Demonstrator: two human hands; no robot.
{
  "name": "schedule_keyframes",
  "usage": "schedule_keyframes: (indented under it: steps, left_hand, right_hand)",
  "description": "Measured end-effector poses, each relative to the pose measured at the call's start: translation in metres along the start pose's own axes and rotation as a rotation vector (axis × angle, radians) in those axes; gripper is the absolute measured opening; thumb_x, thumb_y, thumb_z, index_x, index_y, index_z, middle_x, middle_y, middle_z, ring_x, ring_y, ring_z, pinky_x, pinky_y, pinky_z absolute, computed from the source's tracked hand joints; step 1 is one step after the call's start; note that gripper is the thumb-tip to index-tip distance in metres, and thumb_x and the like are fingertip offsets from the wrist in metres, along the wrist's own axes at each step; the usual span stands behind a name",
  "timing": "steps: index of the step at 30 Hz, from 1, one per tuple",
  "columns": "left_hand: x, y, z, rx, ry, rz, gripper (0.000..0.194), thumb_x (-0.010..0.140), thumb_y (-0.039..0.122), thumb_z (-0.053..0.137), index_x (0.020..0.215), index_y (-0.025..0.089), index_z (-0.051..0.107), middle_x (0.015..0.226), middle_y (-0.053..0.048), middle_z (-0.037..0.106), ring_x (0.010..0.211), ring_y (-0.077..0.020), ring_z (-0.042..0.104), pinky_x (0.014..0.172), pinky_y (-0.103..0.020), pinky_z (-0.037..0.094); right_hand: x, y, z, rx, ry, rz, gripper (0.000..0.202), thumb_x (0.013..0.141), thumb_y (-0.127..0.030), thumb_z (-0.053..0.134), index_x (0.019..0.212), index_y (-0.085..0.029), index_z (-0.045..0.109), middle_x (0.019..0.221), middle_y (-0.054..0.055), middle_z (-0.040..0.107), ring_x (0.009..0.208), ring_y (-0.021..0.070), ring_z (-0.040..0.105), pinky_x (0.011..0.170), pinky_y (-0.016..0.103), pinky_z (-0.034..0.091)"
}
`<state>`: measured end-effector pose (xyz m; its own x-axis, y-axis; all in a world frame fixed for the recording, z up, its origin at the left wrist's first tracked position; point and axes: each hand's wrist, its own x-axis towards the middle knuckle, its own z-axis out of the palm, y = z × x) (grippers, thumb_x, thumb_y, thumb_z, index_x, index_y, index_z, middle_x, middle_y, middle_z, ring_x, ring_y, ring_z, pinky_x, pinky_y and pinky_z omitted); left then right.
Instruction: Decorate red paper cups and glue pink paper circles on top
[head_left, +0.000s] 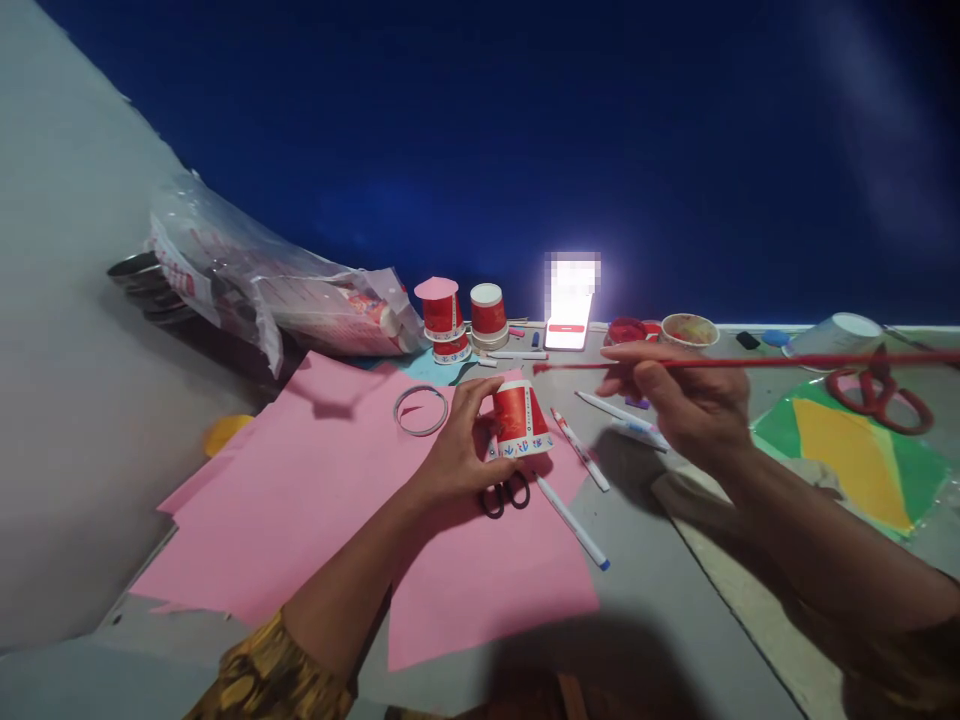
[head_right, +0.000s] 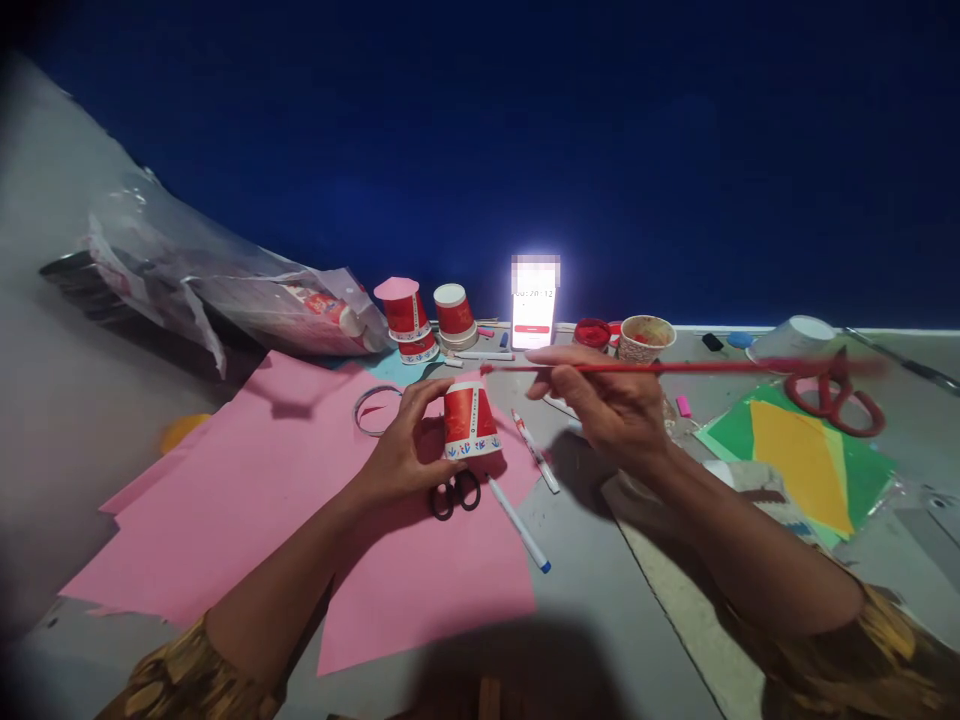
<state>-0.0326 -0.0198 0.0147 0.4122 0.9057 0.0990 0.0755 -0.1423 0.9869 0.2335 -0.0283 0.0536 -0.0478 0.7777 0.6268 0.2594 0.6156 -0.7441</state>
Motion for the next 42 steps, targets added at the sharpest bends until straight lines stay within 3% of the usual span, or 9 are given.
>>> schedule_keyframes:
  steps: [3, 7, 17, 33, 42]
  left_hand:
    - [0.004, -0.004, -0.005, 0.098, 0.046, 0.097, 0.08, 0.07, 0.017, 0.086, 0.142, 0.034, 0.054, 0.152, -0.008, 0.04, 0.124, -0.0315, 0.064, 0.093, -0.048, 0.065]
    - [0.007, -0.012, -0.01, 0.168, 0.047, 0.162, 0.082, 0.07, 0.013, 0.085, 0.143, 0.034, 0.053, 0.15, -0.007, 0.042, 0.133, -0.032, 0.058, 0.108, -0.052, 0.058]
    - [0.008, -0.013, -0.01, 0.142, 0.035, 0.207, 0.081, 0.07, 0.014, 0.085, 0.142, 0.033, 0.054, 0.148, -0.008, 0.044, 0.133, -0.0326, 0.058, 0.106, -0.051, 0.06]
    - [0.01, -0.006, -0.013, 0.145, 0.026, 0.252, 0.079, 0.069, 0.018, 0.084, 0.14, 0.031, 0.054, 0.144, -0.009, 0.048, 0.135, -0.0334, 0.054, 0.107, -0.05, 0.058]
    - [0.009, -0.001, -0.012, 0.167, 0.028, 0.247, 0.077, 0.069, 0.018, 0.085, 0.139, 0.03, 0.054, 0.143, -0.009, 0.05, 0.135, -0.033, 0.054, 0.108, -0.049, 0.057]
  right_hand:
    - [0.0, -0.004, -0.002, 0.225, 0.068, 0.158, 0.023, 0.103, -0.044, 0.067, 0.104, -0.027, 0.083, 0.078, 0.004, 0.074, 0.064, 0.0155, 0.065, 0.052, 0.028, 0.05]
    - [-0.001, -0.005, -0.002, 0.325, 0.037, 0.263, 0.025, 0.098, -0.044, 0.074, 0.089, -0.022, 0.081, 0.073, 0.004, 0.07, 0.06, 0.0142, 0.061, 0.047, 0.026, 0.048]
    - [-0.007, -0.001, -0.006, 0.348, -0.131, 0.291, 0.022, 0.099, -0.042, 0.073, 0.093, -0.021, 0.078, 0.08, 0.005, 0.072, 0.067, 0.0156, 0.064, 0.055, 0.026, 0.051]
    - [-0.001, 0.0, 0.0, 0.44, -0.109, 0.389, 0.029, 0.091, -0.049, 0.08, 0.087, -0.021, 0.075, 0.077, 0.006, 0.07, 0.065, 0.0174, 0.065, 0.05, 0.026, 0.052]
    - [-0.002, 0.004, 0.003, 0.513, -0.129, 0.414, 0.026, 0.09, -0.045, 0.082, 0.087, -0.02, 0.075, 0.077, 0.005, 0.07, 0.066, 0.0161, 0.065, 0.051, 0.024, 0.052]
